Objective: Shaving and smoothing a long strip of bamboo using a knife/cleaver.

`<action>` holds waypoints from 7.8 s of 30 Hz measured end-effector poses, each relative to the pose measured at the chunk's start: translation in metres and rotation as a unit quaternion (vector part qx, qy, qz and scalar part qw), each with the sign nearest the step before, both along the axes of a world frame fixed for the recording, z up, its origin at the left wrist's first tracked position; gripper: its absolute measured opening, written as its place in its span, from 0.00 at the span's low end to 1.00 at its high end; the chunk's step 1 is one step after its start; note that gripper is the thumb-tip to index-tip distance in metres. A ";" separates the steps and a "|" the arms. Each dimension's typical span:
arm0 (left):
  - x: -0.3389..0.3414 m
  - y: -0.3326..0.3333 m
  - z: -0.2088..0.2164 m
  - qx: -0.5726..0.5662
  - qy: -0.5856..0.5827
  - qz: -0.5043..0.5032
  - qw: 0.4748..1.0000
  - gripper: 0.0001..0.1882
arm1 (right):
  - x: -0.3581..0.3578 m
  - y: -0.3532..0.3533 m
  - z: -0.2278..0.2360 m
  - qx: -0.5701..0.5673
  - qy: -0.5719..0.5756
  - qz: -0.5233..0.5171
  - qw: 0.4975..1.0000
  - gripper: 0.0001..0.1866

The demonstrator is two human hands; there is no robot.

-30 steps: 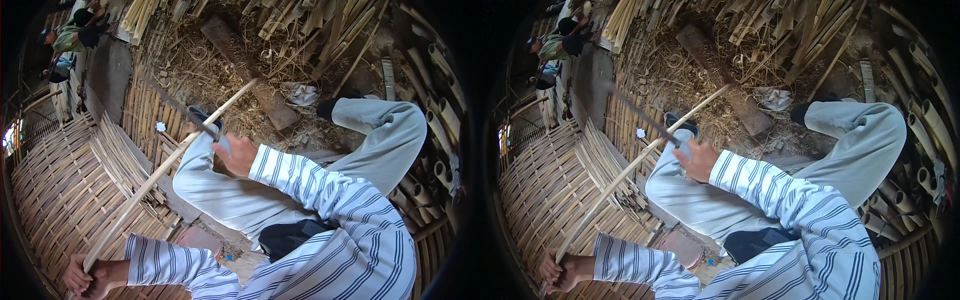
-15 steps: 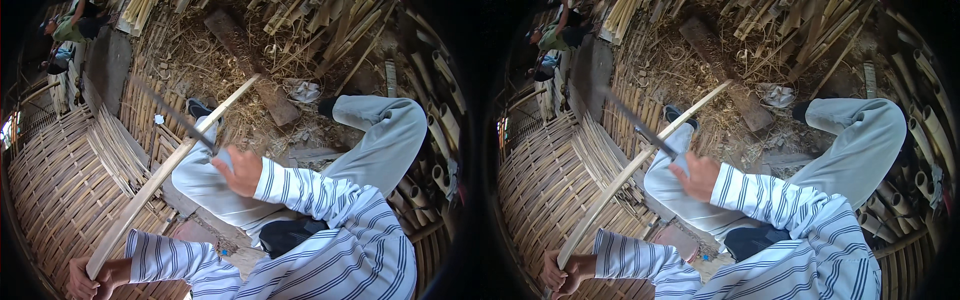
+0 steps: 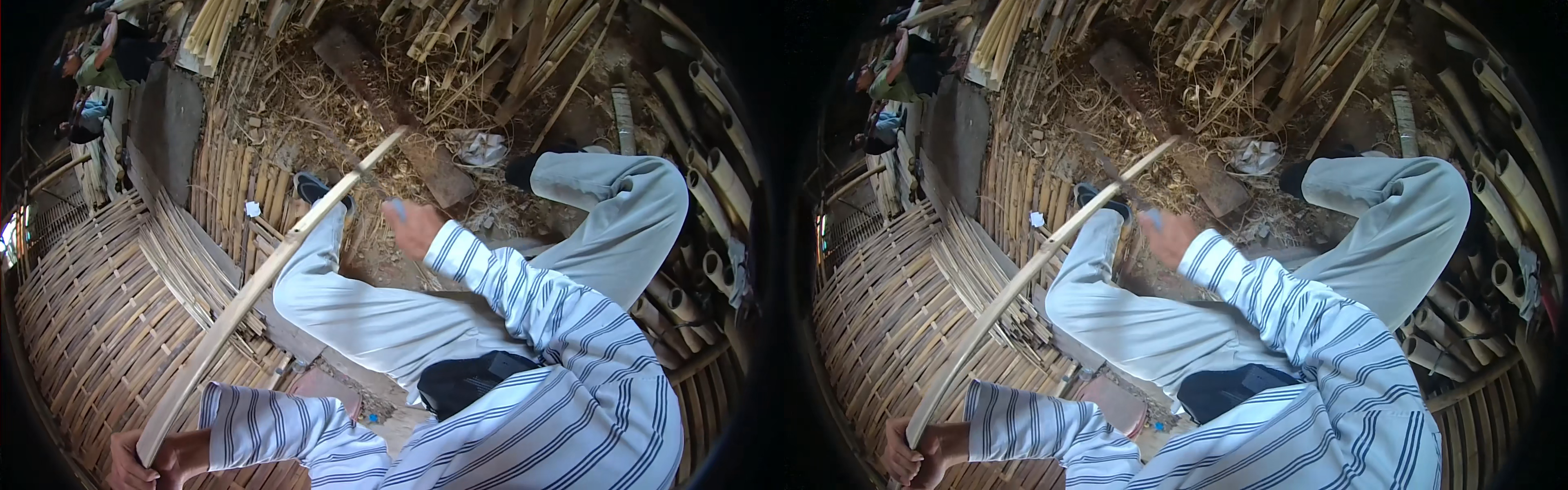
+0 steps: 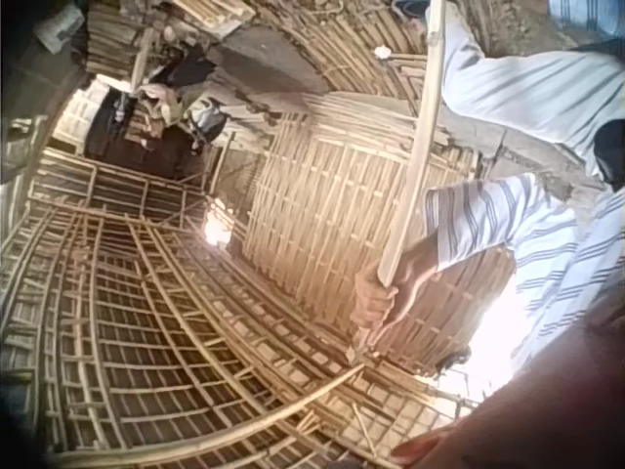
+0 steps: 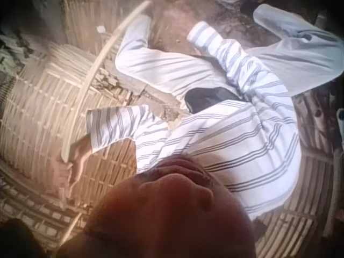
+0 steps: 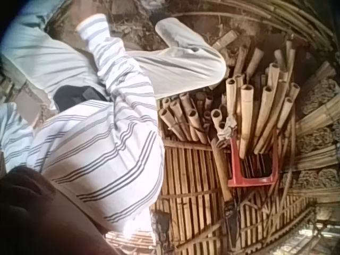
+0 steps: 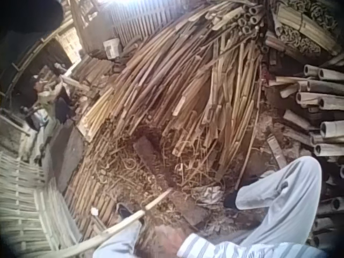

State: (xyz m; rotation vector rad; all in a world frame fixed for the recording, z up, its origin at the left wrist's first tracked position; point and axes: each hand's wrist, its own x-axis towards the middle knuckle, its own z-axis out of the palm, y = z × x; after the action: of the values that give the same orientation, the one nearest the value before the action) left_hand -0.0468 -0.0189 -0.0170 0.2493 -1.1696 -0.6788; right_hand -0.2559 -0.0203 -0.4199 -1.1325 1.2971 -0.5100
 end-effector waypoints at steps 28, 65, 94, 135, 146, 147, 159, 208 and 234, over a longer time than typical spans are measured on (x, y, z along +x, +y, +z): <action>0.014 0.012 0.020 0.084 -0.077 0.142 0.983 0.20 | -0.030 -0.020 -0.071 0.052 0.087 -0.024 0.995 0.32; -0.047 -0.016 0.012 0.059 -0.056 0.249 0.965 0.19 | -0.039 0.016 0.077 -0.181 0.034 -0.050 0.982 0.19; -0.011 -0.050 0.001 0.043 -0.130 0.492 0.860 0.22 | -0.043 -0.004 -0.110 0.099 0.202 -0.052 0.973 0.30; -0.017 -0.087 0.015 0.086 -0.145 -0.043 0.985 0.24 | -0.056 -0.012 -0.023 -0.078 0.138 -0.101 0.982 0.30; -0.044 -0.086 0.019 0.202 -0.270 0.086 0.938 0.25 | -0.110 0.001 0.039 -0.110 -0.017 -0.263 0.958 0.24; -0.036 -0.088 0.017 0.190 -0.306 0.103 0.927 0.20 | -0.115 0.007 0.057 -0.029 -0.069 -0.288 0.955 0.24; -0.045 -0.103 -0.006 0.152 -0.253 -0.030 0.955 0.11 | -0.156 0.012 0.031 0.013 -0.083 -0.378 0.922 0.24; -0.099 -0.128 -0.011 0.087 -0.214 0.037 0.972 0.13 | -0.139 0.000 0.028 0.144 -0.152 -0.383 0.900 0.23; -0.037 -0.133 -0.049 0.300 -0.377 0.096 0.871 0.11 | -0.138 -0.001 0.021 0.164 -0.160 -0.361 0.904 0.22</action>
State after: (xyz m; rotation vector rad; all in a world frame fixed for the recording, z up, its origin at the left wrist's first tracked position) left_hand -0.0835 -0.1515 -0.0664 1.2338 -1.6120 -0.7798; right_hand -0.3936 -0.0216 -0.3992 -0.2370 1.4177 -0.9339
